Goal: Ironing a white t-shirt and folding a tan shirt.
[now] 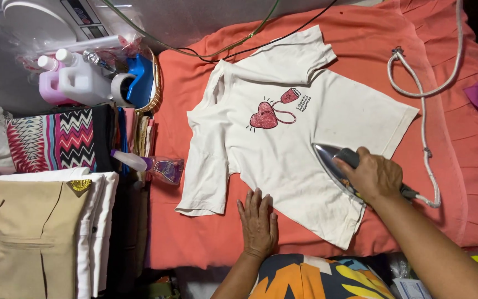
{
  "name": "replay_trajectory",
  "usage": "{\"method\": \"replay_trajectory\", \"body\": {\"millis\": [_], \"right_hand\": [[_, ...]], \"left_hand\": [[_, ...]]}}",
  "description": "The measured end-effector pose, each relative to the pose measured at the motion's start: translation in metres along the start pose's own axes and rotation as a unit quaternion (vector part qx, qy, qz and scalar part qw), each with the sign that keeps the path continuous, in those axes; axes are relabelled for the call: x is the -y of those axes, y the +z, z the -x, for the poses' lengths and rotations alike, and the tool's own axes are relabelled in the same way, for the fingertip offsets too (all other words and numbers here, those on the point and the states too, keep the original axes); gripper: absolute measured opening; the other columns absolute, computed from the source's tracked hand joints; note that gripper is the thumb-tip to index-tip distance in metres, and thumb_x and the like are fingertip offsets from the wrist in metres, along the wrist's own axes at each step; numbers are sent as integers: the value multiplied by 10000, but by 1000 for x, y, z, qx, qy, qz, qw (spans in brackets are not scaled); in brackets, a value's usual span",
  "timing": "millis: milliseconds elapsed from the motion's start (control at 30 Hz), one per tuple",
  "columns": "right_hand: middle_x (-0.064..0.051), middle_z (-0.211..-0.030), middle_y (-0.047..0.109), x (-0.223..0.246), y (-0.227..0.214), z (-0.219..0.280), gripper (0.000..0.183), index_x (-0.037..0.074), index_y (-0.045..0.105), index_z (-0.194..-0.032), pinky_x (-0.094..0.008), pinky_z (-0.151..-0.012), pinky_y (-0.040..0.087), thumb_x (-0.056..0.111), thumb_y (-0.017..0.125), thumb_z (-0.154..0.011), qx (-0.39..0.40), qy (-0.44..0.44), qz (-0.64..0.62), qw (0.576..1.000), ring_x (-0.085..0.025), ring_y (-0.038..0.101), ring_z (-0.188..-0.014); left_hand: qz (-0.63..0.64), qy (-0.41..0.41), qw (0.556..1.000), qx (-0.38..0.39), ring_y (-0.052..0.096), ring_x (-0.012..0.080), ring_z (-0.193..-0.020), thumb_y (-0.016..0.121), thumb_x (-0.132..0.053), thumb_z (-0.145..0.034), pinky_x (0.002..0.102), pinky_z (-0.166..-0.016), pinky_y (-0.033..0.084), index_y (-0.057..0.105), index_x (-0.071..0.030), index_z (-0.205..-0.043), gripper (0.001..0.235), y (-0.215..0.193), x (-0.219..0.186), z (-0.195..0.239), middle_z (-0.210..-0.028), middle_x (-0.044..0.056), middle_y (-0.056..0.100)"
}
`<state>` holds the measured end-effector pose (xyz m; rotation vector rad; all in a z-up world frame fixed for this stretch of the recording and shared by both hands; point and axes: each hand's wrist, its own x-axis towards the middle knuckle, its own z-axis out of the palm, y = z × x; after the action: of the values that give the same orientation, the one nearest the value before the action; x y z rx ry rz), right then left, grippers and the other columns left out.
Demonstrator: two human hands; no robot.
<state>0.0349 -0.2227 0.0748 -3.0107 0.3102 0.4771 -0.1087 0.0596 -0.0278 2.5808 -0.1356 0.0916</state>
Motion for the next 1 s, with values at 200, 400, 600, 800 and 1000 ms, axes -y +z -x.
{"method": "replay_trajectory", "body": {"millis": [200, 400, 600, 800, 1000], "right_hand": [[-160, -733, 750, 8, -7, 20, 670, 77, 701, -989, -459, -630, 587, 730, 600, -875, 16, -24, 12, 1000, -311, 760, -698], [-103, -694, 748, 8, -9, 58, 670, 128, 704, -977, -415, -650, 600, 763, 650, -773, 69, -249, 71, 964, -269, 759, -697], [-118, -746, 752, 3, -3, 32, 602, 113, 714, -874, -452, -614, 588, 701, 702, -745, -30, -274, -4, 961, -321, 746, -694], [-99, -775, 761, 27, -16, 22, 609, 134, 699, -924, -439, -646, 592, 725, 675, -777, 24, -270, 15, 962, -277, 760, -702], [-100, -808, 763, 49, -22, 4, 633, 128, 701, -985, -444, -696, 589, 727, 677, -781, 33, -244, 15, 969, -299, 753, -777]], "left_hand": [[17, 45, 996, 71, 94, 427, -1536, 807, -677, -669, 688, -1187, -9, 295, -131, -1566, 1168, -27, -6, -3, -1650, 228, 160], [-26, 42, 988, 148, 6, 419, -1565, 902, -636, -514, 672, -1204, -29, 172, -183, -1630, 1409, -36, -14, -10, -1689, 230, 56], [100, -22, 985, 140, 54, 419, -1552, 885, -474, -608, 584, -1223, 155, 194, -168, -1605, 1251, -57, -20, -17, -1671, 246, 69], [249, -251, 930, -106, 623, 246, -1263, 671, -72, -894, 357, -1037, 523, 583, -61, -1391, 505, -13, 33, -49, -1393, 141, 602], [566, -353, 731, -140, 609, 137, -1105, 695, -99, -935, 291, -933, 515, 602, -47, -1415, 492, 15, 68, -98, -1274, 83, 630]]}}
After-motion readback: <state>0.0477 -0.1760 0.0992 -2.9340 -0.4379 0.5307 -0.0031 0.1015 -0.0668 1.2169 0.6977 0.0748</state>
